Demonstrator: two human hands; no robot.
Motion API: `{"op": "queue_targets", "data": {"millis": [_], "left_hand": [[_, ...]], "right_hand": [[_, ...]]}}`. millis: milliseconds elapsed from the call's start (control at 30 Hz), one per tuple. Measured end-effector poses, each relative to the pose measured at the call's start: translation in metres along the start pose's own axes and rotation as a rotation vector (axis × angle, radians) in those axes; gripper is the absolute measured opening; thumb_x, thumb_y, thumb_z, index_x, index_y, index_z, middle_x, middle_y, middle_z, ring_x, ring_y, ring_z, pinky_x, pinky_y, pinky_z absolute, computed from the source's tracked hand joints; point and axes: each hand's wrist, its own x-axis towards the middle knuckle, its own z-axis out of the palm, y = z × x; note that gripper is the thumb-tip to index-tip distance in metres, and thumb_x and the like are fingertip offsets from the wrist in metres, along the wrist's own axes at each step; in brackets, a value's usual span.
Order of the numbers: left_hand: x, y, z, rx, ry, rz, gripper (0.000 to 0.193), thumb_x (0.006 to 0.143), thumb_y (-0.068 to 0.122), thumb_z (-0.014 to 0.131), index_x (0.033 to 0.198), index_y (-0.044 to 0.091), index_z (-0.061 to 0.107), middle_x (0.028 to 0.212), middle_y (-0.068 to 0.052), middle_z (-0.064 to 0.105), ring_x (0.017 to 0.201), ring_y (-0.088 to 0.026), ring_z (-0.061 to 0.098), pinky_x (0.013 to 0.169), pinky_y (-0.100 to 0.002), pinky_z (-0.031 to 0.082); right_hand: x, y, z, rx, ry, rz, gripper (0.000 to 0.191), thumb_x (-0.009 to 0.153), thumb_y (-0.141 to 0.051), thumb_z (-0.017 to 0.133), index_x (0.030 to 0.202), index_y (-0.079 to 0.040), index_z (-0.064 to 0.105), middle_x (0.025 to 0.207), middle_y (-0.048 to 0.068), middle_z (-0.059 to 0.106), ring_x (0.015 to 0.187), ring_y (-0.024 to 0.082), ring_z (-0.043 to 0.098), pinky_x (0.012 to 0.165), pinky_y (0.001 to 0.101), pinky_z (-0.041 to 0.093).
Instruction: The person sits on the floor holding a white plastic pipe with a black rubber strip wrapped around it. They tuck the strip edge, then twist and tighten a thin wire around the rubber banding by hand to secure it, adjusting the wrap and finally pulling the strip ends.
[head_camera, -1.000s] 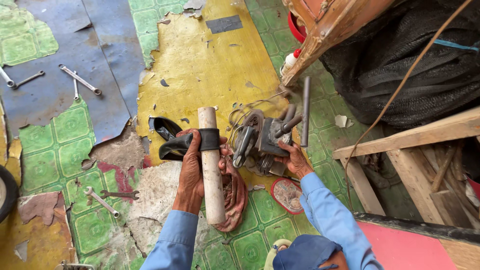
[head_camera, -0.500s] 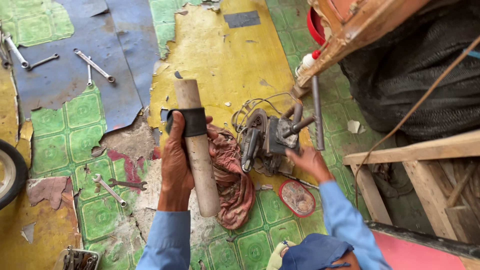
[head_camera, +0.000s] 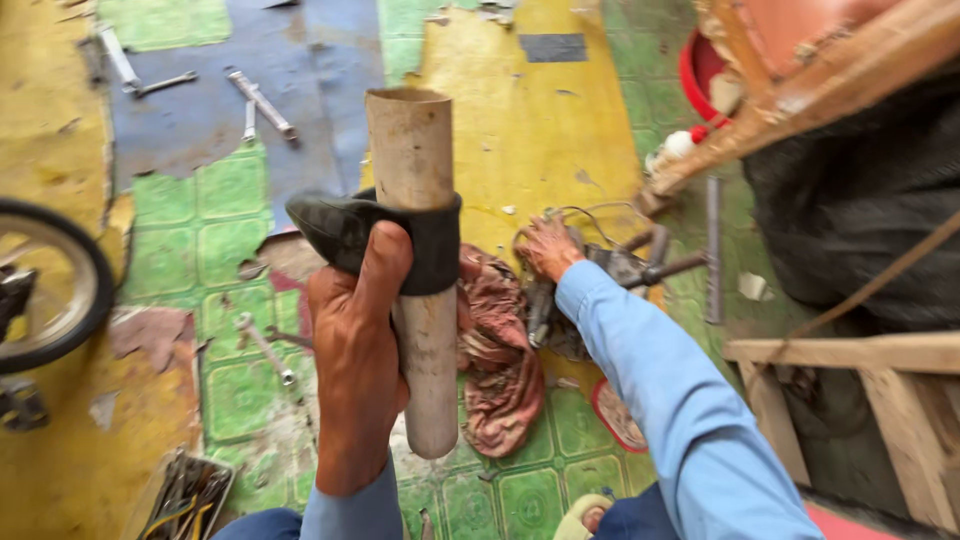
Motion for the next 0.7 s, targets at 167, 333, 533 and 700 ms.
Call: {"op": "queue_targets", "data": {"millis": [167, 333, 533, 700], "left_hand": [[-0.033, 0.035, -0.005, -0.014, -0.004, 0.209, 0.049, 0.100, 0.039, 0.070, 0.111, -0.009, 0.070, 0.090, -0.019, 0.076, 0.067, -0.020, 0.071, 0.057, -0.032, 0.059], [-0.044, 0.048, -0.003, -0.011, 0.028, 0.193, 0.052, 0.096, 0.042, 0.075, 0.108, -0.008, 0.070, 0.091, -0.017, 0.077, 0.069, -0.019, 0.072, 0.059, -0.032, 0.060], [-0.043, 0.042, -0.002, -0.008, 0.004, 0.178, 0.051, 0.102, 0.038, 0.072, 0.112, -0.012, 0.071, 0.088, -0.020, 0.076, 0.070, -0.022, 0.071, 0.061, -0.033, 0.059], [-0.041, 0.041, -0.003, -0.095, -0.004, 0.164, 0.051, 0.100, 0.040, 0.070, 0.114, -0.009, 0.070, 0.091, -0.020, 0.076, 0.069, -0.022, 0.072, 0.060, -0.033, 0.061]], "right_hand": [[0.010, -0.010, 0.013, -0.154, -0.179, -0.042, 0.034, 0.091, -0.029, 0.062, 0.125, -0.024, 0.065, 0.141, 0.005, 0.055, 0.138, 0.028, 0.043, 0.110, 0.0748, 0.024], [0.007, 0.022, -0.001, 0.058, -0.244, 0.063, 0.024, 0.093, -0.021, 0.060, 0.114, -0.024, 0.072, 0.124, 0.005, 0.070, 0.126, 0.029, 0.060, 0.115, 0.0732, 0.024], [0.013, 0.037, -0.020, 0.283, -0.248, 0.168, 0.029, 0.076, -0.039, 0.077, 0.100, -0.022, 0.076, 0.108, 0.009, 0.072, 0.102, 0.032, 0.065, 0.095, 0.0630, 0.041], [0.008, 0.040, -0.021, 0.345, -0.431, 0.333, 0.038, 0.082, -0.047, 0.073, 0.082, -0.009, 0.073, 0.086, 0.011, 0.073, 0.079, 0.029, 0.067, 0.074, 0.0510, 0.051]]}}
